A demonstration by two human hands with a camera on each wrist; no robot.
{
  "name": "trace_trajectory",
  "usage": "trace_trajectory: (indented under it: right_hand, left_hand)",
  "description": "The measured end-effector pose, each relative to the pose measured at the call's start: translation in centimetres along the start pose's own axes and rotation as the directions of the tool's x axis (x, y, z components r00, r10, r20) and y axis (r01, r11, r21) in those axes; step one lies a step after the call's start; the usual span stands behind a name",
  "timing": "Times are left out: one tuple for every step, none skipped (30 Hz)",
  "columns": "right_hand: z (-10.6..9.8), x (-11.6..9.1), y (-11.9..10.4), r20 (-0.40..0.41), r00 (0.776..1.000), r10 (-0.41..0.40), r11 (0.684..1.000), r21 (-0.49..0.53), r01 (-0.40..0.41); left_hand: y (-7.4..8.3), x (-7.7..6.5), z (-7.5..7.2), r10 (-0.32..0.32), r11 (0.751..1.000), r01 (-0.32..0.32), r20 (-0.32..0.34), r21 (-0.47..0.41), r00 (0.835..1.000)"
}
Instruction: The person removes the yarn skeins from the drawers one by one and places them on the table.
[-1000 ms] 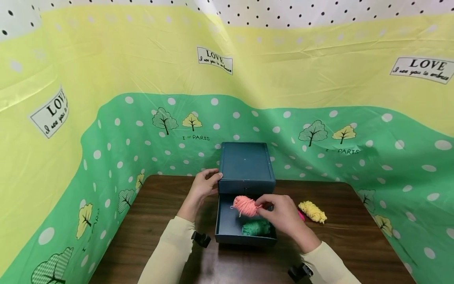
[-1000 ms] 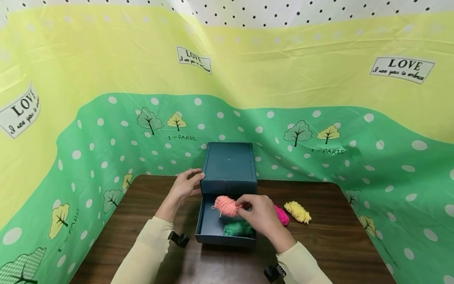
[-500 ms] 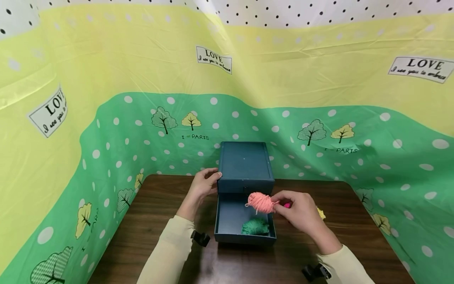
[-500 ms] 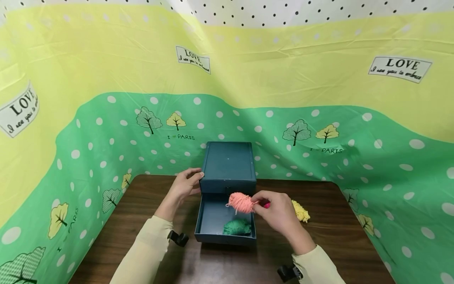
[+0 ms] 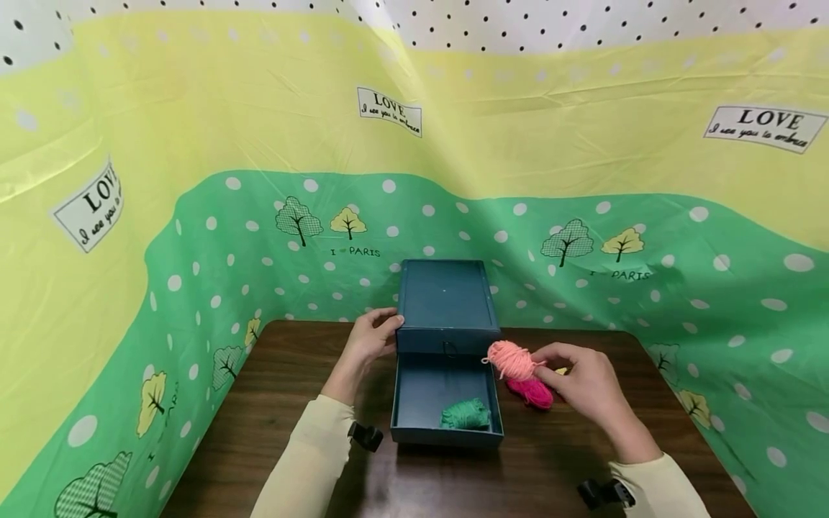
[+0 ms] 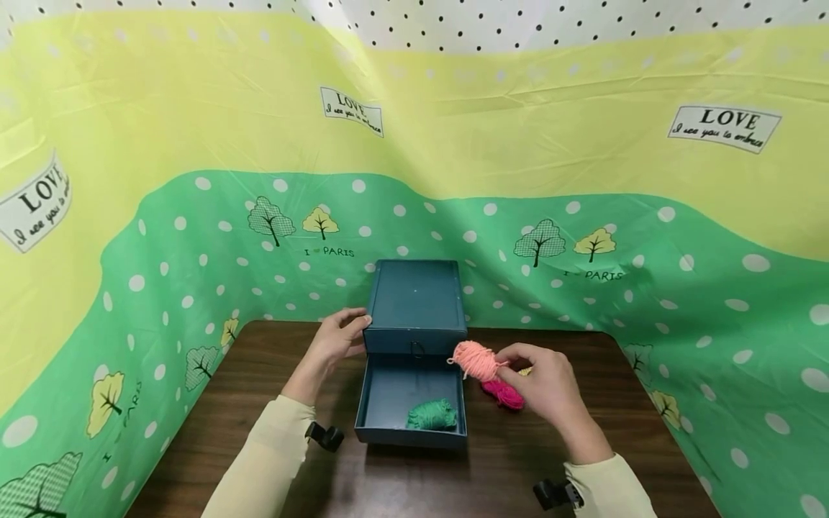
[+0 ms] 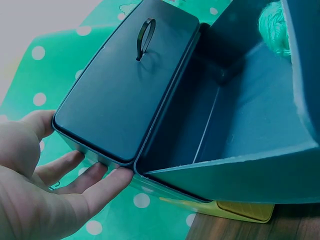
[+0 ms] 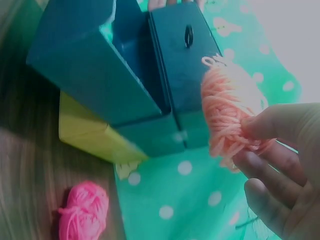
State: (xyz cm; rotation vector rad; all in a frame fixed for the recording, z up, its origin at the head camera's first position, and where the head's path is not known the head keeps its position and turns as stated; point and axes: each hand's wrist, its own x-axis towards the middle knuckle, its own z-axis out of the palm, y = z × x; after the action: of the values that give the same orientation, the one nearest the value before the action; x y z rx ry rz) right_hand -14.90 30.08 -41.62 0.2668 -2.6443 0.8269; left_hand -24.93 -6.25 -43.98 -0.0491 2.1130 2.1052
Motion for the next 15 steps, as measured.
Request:
trace_trajectory:
  right_hand:
    - [-0.2,0.0,0.4,-0.008,1.0,0.001,1.0,-0.009,-0.001]
    - [-0.4,-0.1,0.8,-0.015,1.0,0.005,1.0,-0.016,-0.005]
    - [-0.6,-0.1,1.3,-0.023,1.0,0.006,1.0,-0.024,-0.007]
    - [-0.8,-0.2,1.7,-0.029,1.0,0.008,0.999,-0.032,-0.009]
    - [-1.0,-0.2,2.2,-0.033,0.999,0.01,0.999,-0.041,-0.011]
    - [-1.2,-0.3,2.6,-0.034,0.999,0.016,0.999,-0.046,-0.018]
    - [-1.4,-0.3,3.1,-0.035,0.999,0.023,0.998,-0.052,-0.025]
    - [-1.6,-0.3,3.7,-0.035,0.999,0.032,0.998,-0.059,-0.034]
    - [-1.8,-0.4,4.2,-0.033,0.999,0.043,0.997,-0.065,-0.045]
    - [-1.9,-0.4,4.8,-0.031,0.998,0.056,0.996,-0.07,-0.058]
    - [-2.1,-0.4,5.4,-0.027,0.997,0.07,0.994,-0.076,-0.072]
    - [-2.2,-0.5,6.0,-0.024,0.996,0.086,0.993,-0.081,-0.088]
    - [-2.3,-0.5,6.6,-0.025,0.995,0.098,0.991,-0.091,-0.1]
    - [-2.4,-0.6,7.2,-0.024,0.994,0.11,0.989,-0.096,-0.112]
    - [-2.5,-0.6,7.8,-0.023,0.992,0.121,0.987,-0.1,-0.122]
  left_hand:
    - [0.0,0.0,0.0,0.0,1.0,0.0,0.0,0.0,1.0]
    - [0.0,0.0,0.0,0.001,1.0,-0.001,0.002,0.0,1.0]
    - [0.0,0.0,0.1,0.0,1.0,0.0,0.004,-0.002,1.0]
    - [0.0,0.0,0.1,0.0,1.0,0.0,0.006,-0.003,1.0]
    - [0.0,0.0,0.1,0.0,1.0,0.0,0.007,-0.004,1.0]
    - [0.0,0.0,0.1,-0.001,1.0,0.001,0.006,-0.005,1.0]
    - [0.0,0.0,0.1,-0.002,1.0,0.002,0.006,-0.007,1.0]
    - [0.0,0.0,0.1,0.0,1.0,0.0,0.003,-0.007,1.0]
    - [0.0,0.0,0.1,0.001,1.0,-0.001,0.001,-0.008,1.0]
    - [0.0,0.0,0.0,0.004,1.0,-0.004,-0.001,-0.009,1.0]
    - [0.0,0.0,0.0,0.005,1.0,-0.005,-0.002,-0.01,1.0]
    - [0.0,0.0,0.0,0.006,1.0,-0.006,-0.002,-0.01,1.0]
    - [0.0,0.0,0.0,0.007,1.0,-0.007,-0.002,-0.01,1.0]
    - [0.0,0.0,0.0,0.008,1.0,-0.008,-0.002,-0.009,1.0]
    - [-0.1,0.0,0.0,0.007,1.0,-0.007,-0.001,-0.009,1.0]
